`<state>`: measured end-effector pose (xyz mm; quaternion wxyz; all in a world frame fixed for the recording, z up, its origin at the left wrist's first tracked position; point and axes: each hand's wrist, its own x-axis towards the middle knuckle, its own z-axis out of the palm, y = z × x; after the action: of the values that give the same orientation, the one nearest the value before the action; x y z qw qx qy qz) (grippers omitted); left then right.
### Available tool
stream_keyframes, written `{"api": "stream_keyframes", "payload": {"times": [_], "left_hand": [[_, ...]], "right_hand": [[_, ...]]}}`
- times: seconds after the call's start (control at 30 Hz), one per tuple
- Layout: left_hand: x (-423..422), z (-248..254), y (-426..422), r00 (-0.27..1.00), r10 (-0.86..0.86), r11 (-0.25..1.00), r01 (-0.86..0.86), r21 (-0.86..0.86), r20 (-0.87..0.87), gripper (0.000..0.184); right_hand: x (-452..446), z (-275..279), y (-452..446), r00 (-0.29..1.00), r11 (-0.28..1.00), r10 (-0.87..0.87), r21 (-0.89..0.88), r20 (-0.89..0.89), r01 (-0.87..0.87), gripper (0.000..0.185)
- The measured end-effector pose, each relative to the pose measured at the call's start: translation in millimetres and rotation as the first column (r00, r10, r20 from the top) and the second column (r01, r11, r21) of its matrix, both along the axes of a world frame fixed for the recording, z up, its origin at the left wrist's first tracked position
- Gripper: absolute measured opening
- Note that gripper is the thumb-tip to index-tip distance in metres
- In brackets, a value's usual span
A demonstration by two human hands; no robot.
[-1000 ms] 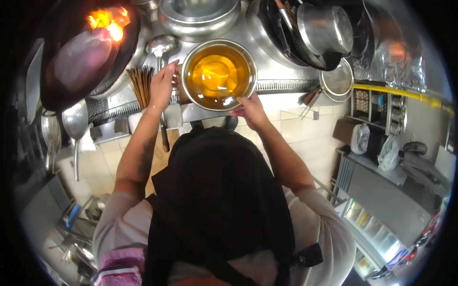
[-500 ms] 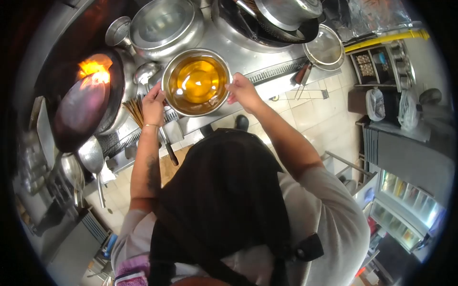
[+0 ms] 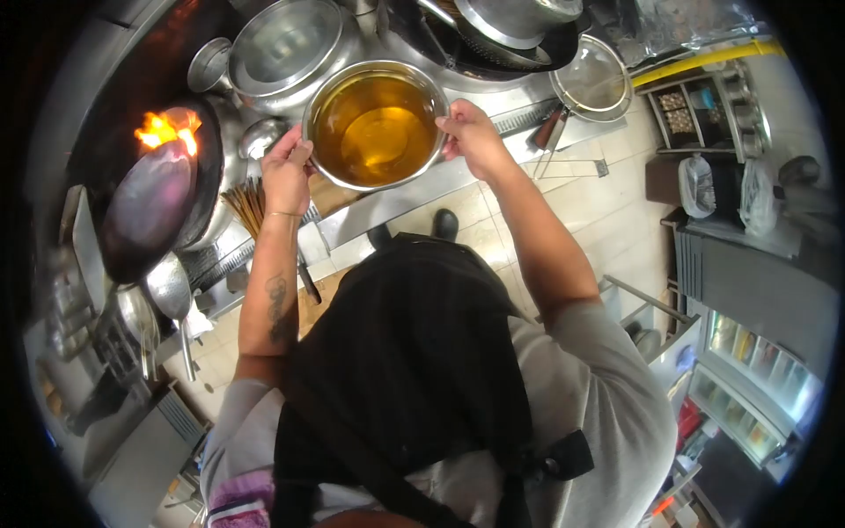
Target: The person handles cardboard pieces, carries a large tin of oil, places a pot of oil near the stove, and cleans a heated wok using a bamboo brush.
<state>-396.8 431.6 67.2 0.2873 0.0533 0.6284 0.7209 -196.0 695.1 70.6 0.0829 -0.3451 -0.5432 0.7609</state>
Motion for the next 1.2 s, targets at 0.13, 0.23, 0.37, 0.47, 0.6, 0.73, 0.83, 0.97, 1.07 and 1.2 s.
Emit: {"api": "stream_keyframes", "payload": {"times": [0.13,0.23,0.37,0.47,0.6,0.73,0.83,0.97,1.07,1.2], "left_hand": [[34,3,40,0.998,-0.057,0.998,0.057,0.012,0.019,0.043],[62,-12,71,0.993,-0.088,0.996,0.087,0.005,0.073,0.044],[101,-16,100,0.967,-0.207,0.978,0.199,0.066,0.147,0.046],[129,-18,122,0.964,-0.214,0.976,0.206,0.07,0.155,0.049],[152,-18,140,0.95,-0.272,0.962,0.265,0.07,0.153,0.052],[174,-12,150,0.941,-0.283,0.959,0.276,0.063,0.186,0.053],[181,-13,154,0.944,-0.298,0.955,0.296,0.034,0.142,0.053],[179,-24,153,0.946,-0.324,0.946,0.324,0.006,0.033,0.053],[163,-25,136,0.914,-0.404,0.914,0.404,-0.028,0.027,0.065],[80,-46,70,0.362,-0.706,0.65,-0.01,-0.76,-0.609,0.101]], "right_hand": [[38,11,35,0.998,0.998,-0.053,0.044,0.023,0.052,0.02],[71,16,56,0.994,0.991,-0.092,0.1,0.06,0.086,0.018],[119,15,83,0.984,0.983,-0.14,0.137,0.108,0.125,0.013],[148,11,104,0.983,0.983,-0.153,0.12,0.099,0.14,0.013],[178,5,131,0.981,0.983,-0.15,0.12,0.125,0.135,0.013],[195,0,152,0.984,0.987,-0.127,0.12,0.127,0.112,0.015],[201,2,160,0.984,0.989,-0.098,0.126,0.147,0.08,0.016],[204,7,168,0.979,0.987,-0.016,0.159,0.202,-0.016,0.017],[202,13,170,0.968,0.981,-0.002,0.188,0.25,-0.046,0.022],[195,39,160,0.926,0.95,-0.032,0.299,0.376,-0.089,0.026]]}}
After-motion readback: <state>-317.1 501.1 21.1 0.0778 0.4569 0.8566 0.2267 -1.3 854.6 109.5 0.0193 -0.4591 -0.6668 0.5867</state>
